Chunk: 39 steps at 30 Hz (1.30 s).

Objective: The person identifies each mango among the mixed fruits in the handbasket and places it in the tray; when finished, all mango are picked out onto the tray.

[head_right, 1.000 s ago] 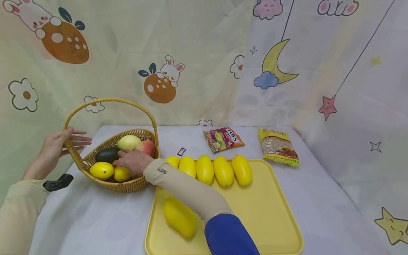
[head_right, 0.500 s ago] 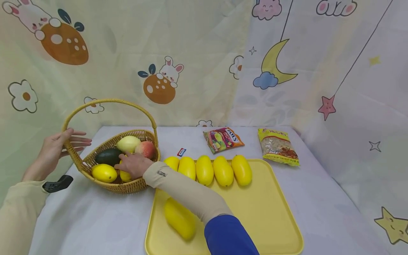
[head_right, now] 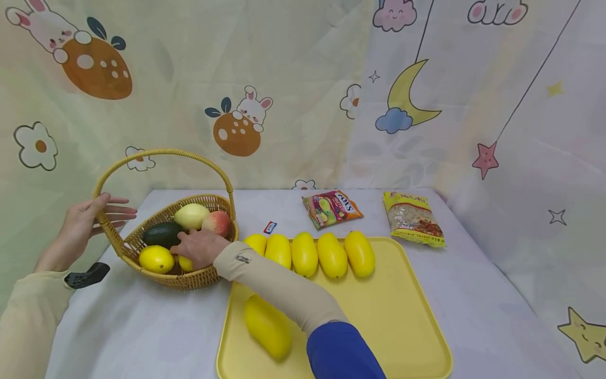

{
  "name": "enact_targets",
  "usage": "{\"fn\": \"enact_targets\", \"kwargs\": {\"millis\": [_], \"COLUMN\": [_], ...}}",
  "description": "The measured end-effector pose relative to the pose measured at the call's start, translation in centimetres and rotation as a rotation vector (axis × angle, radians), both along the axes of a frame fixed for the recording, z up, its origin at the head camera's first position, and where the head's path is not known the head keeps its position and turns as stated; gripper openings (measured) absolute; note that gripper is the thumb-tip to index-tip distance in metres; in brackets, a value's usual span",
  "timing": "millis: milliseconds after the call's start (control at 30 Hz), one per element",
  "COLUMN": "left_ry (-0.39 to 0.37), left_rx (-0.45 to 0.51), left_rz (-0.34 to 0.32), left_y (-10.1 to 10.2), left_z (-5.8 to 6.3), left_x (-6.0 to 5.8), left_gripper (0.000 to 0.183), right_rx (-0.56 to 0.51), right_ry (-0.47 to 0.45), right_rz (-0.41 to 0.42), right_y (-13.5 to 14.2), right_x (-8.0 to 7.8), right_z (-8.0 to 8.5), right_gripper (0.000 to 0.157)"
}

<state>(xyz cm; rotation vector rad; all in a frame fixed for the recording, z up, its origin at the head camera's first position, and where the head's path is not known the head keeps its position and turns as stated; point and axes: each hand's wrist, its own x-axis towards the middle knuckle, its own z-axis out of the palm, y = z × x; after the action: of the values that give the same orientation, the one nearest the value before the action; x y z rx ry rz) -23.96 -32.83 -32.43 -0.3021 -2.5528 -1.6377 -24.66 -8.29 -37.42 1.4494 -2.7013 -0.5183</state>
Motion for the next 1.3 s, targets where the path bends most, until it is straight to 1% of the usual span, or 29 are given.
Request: {"fn": "enact_targets", "kwargs": {"millis": [233,400,500,600,800,867,967,1167,1300], "left_ry": [0.007,0.007,0.004,0.000,-0.007,-0.008,-0.007,-0.007,-0.005], "left_rx": [0.009,0.015,0.008,0.001,0.009,0.011,0.010,0.013,0.008], "left_rz": [-0.002,-0.009,-0.002,0.011,0.008,0.009,0.010,0.005,0.007], "left_y": [0.2,0.2,0.1,0.0,-0.1,-0.1,-0.1,-0.1,0.0], "left_z": [0.1,0.1,0.1,0.1,-0.1,-0.1,-0.1,0.1,0.2], "left_x": [-0.1,-0.1,0.0,0.0,0.1,0.1,0.1,0.2,0.2], "left_gripper": [0.044,0.041,0.041,0.042,0.043,0.043,0.042,0.041,0.041], "right_rx": [-0.069,-0.147,-0.197,-0.231,-0.314,-0.351,-0.405,-0.489,-0.545], "right_ry": [-0.031,-0.110,-0.164,-0.194,-0.237,-0.248,-0.259,-0.264,-0.234], "right_rz": [0.015,0.032,0.045,0.056,0.032,0.016,0.012,0.046,0.101], "right_y": [0.4,1.1,1.5,1.8,3.0,3.7,4.9,7.7,9.9], "right_x": [-0.2,-0.6,-0.8,-0.8,-0.3,-0.1,0.1,1.1,2.2], "right_z": [-0.1,0.2,0.5,0.9,2.2,2.8,3.6,4.8,5.4], "right_gripper": [0.053,0.052,0.053,0.057,0.063,0.065,0.066,0.067,0.067]}}
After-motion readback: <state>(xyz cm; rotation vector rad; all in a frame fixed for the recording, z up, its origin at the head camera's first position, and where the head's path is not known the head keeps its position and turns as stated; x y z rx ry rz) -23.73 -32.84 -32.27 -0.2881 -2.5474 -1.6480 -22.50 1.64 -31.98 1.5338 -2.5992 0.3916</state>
